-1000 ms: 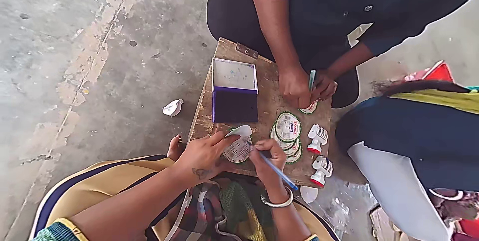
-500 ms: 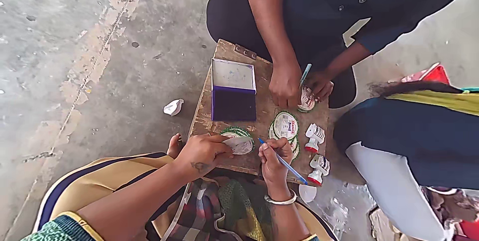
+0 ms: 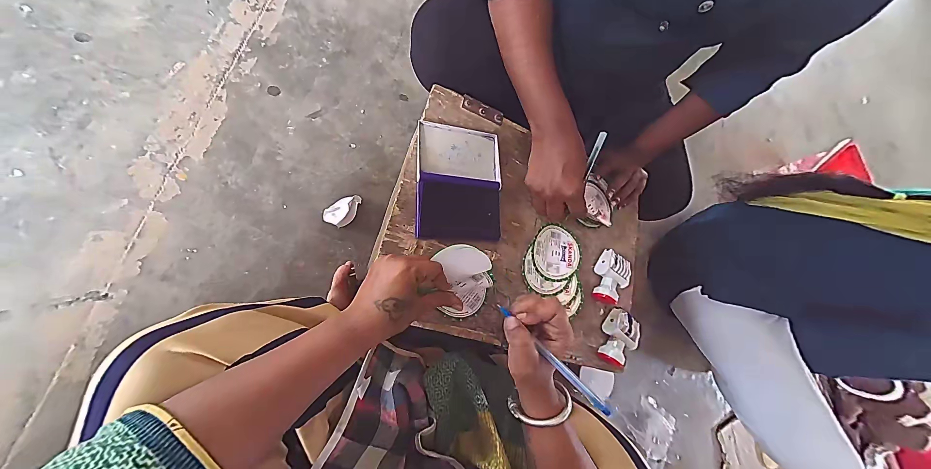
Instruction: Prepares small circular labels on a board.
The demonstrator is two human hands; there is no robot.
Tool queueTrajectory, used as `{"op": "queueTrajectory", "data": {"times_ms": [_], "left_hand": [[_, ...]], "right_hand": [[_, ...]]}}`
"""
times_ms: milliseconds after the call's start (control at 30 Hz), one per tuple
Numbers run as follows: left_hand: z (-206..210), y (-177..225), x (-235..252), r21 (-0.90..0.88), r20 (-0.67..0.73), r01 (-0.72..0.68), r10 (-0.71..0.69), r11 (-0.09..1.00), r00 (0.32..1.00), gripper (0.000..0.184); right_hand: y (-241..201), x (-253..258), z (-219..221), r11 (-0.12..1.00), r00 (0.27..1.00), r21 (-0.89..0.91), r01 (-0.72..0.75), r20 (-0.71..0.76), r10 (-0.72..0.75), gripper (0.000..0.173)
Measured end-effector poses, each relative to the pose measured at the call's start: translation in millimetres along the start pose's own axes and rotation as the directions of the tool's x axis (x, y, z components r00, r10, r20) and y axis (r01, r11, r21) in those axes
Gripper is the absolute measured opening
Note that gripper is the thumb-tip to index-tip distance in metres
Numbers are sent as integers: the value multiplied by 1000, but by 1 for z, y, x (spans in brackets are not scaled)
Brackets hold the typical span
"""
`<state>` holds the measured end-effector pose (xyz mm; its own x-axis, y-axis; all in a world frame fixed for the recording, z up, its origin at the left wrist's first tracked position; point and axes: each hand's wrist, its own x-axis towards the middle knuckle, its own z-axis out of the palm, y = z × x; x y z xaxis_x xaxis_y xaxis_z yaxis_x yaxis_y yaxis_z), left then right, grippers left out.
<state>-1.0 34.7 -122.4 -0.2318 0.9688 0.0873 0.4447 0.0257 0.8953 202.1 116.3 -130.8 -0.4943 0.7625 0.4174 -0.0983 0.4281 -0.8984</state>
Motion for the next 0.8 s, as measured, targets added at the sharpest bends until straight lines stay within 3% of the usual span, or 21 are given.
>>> {"op": "queueTrajectory", "data": {"times_ms": [100,233,400,633,800], "left_hand": [[1,0,0,18,-17,55,-55,998,998,28],[7,-6,-3,83,-95,-42,50,996,994,20],[10,-10,-3,103,-139,-106,120,989,983,19],[7,-7,-3,98,-113,-77,88,992,990,22],[7,-6,-2,93,-121,-57,68,994,990,19]], "right_hand": [[2,5,7,973,990,-223,-56,114,83,8],[8,13,14,921,974,-380,-79,169,153,11],[9,12,16,930,966,-350,-114,179,186,10],[12,11,17,902,970,-421,-95,164,178,14],[10,13,17,945,969,-302,-127,167,183,11]]}}
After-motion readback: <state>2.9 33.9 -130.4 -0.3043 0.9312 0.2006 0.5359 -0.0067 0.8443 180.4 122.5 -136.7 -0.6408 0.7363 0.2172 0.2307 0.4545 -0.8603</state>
